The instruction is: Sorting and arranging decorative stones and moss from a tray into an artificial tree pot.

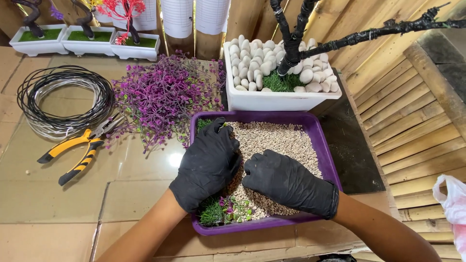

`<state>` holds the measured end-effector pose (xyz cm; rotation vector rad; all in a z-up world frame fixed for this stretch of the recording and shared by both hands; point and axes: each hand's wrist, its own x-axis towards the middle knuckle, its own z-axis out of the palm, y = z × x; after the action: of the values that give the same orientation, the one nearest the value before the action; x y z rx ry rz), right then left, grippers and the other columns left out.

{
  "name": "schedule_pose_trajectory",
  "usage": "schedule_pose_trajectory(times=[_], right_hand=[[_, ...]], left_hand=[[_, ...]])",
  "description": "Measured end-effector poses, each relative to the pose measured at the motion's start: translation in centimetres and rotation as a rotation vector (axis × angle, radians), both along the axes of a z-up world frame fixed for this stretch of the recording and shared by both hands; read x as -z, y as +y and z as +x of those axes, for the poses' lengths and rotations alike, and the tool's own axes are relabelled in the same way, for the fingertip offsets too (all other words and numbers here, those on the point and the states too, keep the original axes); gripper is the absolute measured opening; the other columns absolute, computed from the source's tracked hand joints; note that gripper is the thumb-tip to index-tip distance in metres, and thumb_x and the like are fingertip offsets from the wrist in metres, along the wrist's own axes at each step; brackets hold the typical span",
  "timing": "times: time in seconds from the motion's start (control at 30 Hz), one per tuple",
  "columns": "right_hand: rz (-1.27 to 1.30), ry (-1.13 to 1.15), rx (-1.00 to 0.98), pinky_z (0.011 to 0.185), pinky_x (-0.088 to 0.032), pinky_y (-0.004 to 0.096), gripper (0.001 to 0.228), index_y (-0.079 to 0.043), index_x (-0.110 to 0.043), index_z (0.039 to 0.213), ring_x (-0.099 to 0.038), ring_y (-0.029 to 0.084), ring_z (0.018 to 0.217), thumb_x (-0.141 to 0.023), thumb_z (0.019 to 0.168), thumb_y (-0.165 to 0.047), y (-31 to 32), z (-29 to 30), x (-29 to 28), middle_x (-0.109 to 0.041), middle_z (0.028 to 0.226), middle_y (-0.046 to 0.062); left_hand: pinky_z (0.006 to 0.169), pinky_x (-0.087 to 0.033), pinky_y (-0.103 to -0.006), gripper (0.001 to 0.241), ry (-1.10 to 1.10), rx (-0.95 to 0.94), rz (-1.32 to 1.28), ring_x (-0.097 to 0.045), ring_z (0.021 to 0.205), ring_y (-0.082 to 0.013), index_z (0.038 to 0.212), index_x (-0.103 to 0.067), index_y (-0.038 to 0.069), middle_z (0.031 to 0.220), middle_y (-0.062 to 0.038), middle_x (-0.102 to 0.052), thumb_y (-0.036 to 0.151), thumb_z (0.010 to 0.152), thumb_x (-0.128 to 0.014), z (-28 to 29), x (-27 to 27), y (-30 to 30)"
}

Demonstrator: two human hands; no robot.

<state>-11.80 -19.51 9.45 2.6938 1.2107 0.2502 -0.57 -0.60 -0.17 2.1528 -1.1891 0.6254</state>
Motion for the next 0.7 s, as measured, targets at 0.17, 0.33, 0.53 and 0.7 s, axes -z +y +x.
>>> schedule_pose_trajectory(times=[0.17,0.33,0.53,0.7], right_hand=[[0.107,0.042,0.016,0.069,-0.048,0.041,0.002,-0.022,-0.063,0.098,-0.060,0.026,0.083,-0.061,0.098,-0.021,-0.7,-0.4,0.6,-0.060,0.092,0.001],[0.350,0.164,0.109,0.075,-0.054,0.038,0.011,-0.024,-0.070,0.103,-0.067,0.023,0.090,-0.060,0.099,-0.027,-1.1,-0.7,-0.4,-0.067,0.096,-0.001],[0.630,0.327,0.358,0.068,-0.060,0.037,0.011,-0.017,-0.069,0.091,-0.073,0.025,0.082,-0.066,0.097,-0.026,-4.1,-2.3,-4.3,-0.070,0.085,0.002],[0.668,-0.197,0.860,0.090,-0.048,0.031,0.016,-0.006,-0.072,0.113,-0.066,0.019,0.099,-0.068,0.108,0.009,-14.8,-7.6,-8.2,-0.072,0.113,0.007]], left_hand=[[0.121,-0.037,-0.0496,0.070,-0.025,-0.045,0.007,-0.048,0.142,-0.0359,0.143,-0.055,0.009,0.143,-0.016,-0.060,0.055,0.092,-0.068,0.3,0.6,-0.3],[0.119,-0.039,-0.0512,0.074,-0.060,-0.074,-0.005,-0.051,0.140,-0.0373,0.145,-0.055,0.008,0.143,-0.018,-0.060,0.054,0.089,-0.072,-0.3,-0.2,-0.2],[0.119,-0.039,-0.0534,0.069,-0.071,-0.059,-0.022,-0.053,0.137,-0.0393,0.144,-0.057,0.008,0.142,-0.021,-0.062,0.051,0.092,-0.072,-0.8,-2.8,0.5],[0.088,-0.053,-0.0543,0.022,-0.062,0.041,0.140,-0.060,0.110,-0.0468,0.089,-0.063,0.004,0.097,-0.020,-0.061,0.025,0.095,-0.063,-2.2,-9.2,1.8]])
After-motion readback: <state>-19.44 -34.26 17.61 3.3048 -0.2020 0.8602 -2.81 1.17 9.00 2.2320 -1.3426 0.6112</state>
